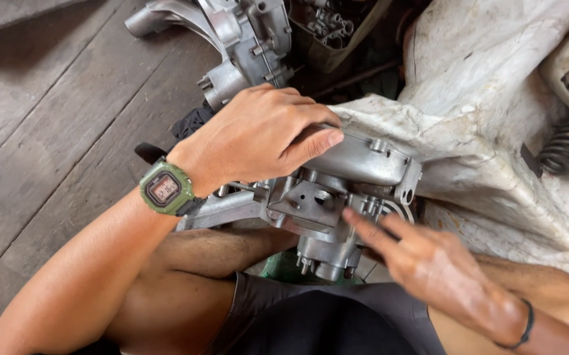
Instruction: The person is working on a disassembled engine block, using a screwdriver to tighten bolts on a metal component attached to the engine. They repeatedly adjust and tighten the component throughout the clip.
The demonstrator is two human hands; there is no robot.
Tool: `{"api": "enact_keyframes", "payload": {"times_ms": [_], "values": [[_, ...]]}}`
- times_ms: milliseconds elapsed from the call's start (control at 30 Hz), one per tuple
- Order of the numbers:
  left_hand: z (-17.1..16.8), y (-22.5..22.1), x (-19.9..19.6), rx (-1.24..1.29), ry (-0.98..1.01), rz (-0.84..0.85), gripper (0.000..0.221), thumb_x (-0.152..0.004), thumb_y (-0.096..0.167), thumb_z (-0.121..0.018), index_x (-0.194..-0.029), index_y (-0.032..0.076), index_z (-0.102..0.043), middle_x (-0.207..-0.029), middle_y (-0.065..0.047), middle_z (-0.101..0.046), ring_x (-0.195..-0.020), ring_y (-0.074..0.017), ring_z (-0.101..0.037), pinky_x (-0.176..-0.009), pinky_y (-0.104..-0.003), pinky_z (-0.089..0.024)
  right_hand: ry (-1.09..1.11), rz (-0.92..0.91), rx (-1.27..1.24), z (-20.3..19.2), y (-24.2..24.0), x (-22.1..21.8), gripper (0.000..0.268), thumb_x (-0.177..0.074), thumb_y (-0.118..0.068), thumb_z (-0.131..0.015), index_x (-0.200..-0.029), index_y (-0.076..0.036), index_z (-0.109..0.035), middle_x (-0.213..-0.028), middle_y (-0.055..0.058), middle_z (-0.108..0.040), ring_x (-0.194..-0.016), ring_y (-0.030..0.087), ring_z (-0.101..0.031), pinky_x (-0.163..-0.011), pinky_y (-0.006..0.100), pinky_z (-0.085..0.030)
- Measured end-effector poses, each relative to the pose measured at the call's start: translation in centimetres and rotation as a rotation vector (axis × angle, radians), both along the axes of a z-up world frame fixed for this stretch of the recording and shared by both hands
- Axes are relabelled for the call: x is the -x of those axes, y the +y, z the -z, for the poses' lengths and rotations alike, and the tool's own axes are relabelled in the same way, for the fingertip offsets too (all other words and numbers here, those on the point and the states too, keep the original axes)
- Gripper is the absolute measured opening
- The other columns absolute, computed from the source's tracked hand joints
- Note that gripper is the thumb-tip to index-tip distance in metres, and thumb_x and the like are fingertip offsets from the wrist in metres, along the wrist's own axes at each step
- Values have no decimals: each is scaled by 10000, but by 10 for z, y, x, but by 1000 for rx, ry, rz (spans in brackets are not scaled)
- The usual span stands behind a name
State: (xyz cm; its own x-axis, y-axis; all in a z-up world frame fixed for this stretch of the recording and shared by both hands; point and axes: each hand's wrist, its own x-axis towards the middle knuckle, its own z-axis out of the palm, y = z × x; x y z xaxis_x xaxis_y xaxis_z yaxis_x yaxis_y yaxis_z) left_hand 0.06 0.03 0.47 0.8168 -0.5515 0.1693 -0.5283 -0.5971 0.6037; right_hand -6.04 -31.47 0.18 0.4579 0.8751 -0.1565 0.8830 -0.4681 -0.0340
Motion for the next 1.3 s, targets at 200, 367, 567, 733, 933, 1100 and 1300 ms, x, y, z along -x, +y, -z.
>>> {"api": "enact_keyframes", "payload": {"times_ms": [200, 367, 567, 733, 933, 1100, 1300], "values": [[1, 0, 0, -18, 6, -11, 516, -1091, 434, -359, -1150, 77, -726, -1079, -77, -776, -961, -343, -703, -800, -513, -516, 146, 55, 21, 0, -7, 5, 804, -847, -15, -592, -1588, -236, -371, -1002, -7, -581, -582, 195, -669, -329, 381, -559], [0, 0, 0, -15, -1, -10, 532, -1096, 437, -353, -1157, 66, -730, -1049, -82, -778, -931, -337, -710, -790, -510, -521, 218, 47, 71, 6, -12, 14, 893, -814, 27, -568, -1616, -227, -269, -1141, 99, -586, -541, 217, -659, -273, 379, -555], [1, 0, 0, -18, -5, -2, 522, -1102, 426, -356, -1166, 64, -727, -1064, -84, -775, -944, -337, -703, -796, -504, -509, 189, 56, -23, 2, -11, 15, 788, -850, 9, -584, -1581, -214, -391, -1020, 59, -567, -587, 238, -658, -369, 411, -559], [1, 0, 2, -3, -13, 7, 496, -1106, 408, -379, -1157, 59, -727, -1023, -90, -773, -914, -358, -701, -770, -507, -516, 53, 152, -16, 5, -13, 8, 732, -854, -76, -626, -1530, -326, -497, -845, -72, -527, -567, 159, -623, -367, 364, -530], [2, 0, 3, -6, -7, 10, 523, -1105, 419, -369, -1159, 47, -732, -1079, -101, -777, -940, -347, -711, -775, -510, -532, -1384, -411, 316, -25, -9, 1, 524, -1244, -590, -383, -1648, -263, -315, -727, -12, -639, -613, 103, -508, -1040, 534, -445], [1, 0, 0, -2, -22, 1, 509, -1104, 411, -371, -1133, 62, -741, -1030, -92, -775, -918, -349, -708, -747, -506, -528, -621, -572, 302, -21, -4, -5, 434, -1061, -194, -469, -1398, 69, -545, -1684, 12, -269, -821, -34, -645, -273, 122, -394], [3, 0, 1, 3, -37, 3, 513, -1107, 408, -366, -1138, 64, -745, -1014, -83, -779, -902, -331, -713, -745, -485, -533, 256, 23, 8, -2, -12, 11, 848, -808, 12, -587, -1595, -215, -369, -1041, 49, -574, -586, 262, -700, -431, 419, -602]]}}
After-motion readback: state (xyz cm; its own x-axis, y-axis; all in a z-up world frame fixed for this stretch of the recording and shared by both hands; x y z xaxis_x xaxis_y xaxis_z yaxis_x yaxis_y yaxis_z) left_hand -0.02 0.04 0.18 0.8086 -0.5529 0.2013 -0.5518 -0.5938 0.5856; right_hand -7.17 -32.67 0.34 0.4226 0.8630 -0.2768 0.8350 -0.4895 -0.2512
